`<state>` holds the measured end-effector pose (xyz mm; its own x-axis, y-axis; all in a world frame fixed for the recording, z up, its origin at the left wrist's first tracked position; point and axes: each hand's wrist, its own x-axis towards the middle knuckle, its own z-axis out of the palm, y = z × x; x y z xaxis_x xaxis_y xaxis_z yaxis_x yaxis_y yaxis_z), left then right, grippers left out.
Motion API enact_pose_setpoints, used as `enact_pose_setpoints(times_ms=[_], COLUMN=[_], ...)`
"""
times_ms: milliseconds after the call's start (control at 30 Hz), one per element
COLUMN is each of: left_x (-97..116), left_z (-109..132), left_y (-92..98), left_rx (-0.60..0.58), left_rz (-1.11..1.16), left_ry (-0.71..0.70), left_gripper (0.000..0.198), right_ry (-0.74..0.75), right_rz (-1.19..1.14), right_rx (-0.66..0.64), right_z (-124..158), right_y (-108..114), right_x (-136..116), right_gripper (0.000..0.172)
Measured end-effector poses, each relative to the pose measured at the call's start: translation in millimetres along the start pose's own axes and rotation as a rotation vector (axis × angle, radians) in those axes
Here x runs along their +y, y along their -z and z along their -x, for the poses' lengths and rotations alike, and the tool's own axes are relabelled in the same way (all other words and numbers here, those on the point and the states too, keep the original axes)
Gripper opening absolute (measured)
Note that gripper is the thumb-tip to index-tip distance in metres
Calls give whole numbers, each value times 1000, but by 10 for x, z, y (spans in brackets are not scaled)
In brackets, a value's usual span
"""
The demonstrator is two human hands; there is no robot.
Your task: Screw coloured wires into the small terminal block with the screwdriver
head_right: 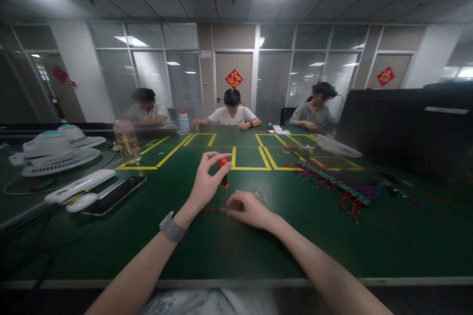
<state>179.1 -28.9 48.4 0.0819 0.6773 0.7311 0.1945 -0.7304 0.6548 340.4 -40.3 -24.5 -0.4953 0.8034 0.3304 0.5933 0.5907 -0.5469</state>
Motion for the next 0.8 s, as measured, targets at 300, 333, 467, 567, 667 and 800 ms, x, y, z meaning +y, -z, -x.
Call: enact_pose_setpoints(times_ms=[300, 333, 467, 567, 667, 800], left_x=[7, -1, -24, -27, -26, -29], left_z=[-12, -4, 5, -12, -24, -19], left_y=[117, 126, 141, 141, 140, 145], left_rx=[-240, -208, -126, -151, -181, -132], left_rz=[311, 259, 129, 215, 312, 205], left_ry=[173, 141, 72, 117, 183, 146], left_gripper=[36, 34, 31, 32, 38, 36], right_ry=[20, 31, 56, 77, 132, 213], right_rz=[-74, -47, 57, 102, 104, 86], right_rx=[84, 90, 106, 116, 110, 116], right_z=[118, 121, 127, 125, 114, 96], right_y=[-4, -5, -1, 4, 8, 13], right_x=[11, 14, 26, 29, 18, 1], right_gripper=[18, 16, 12, 11, 12, 14])
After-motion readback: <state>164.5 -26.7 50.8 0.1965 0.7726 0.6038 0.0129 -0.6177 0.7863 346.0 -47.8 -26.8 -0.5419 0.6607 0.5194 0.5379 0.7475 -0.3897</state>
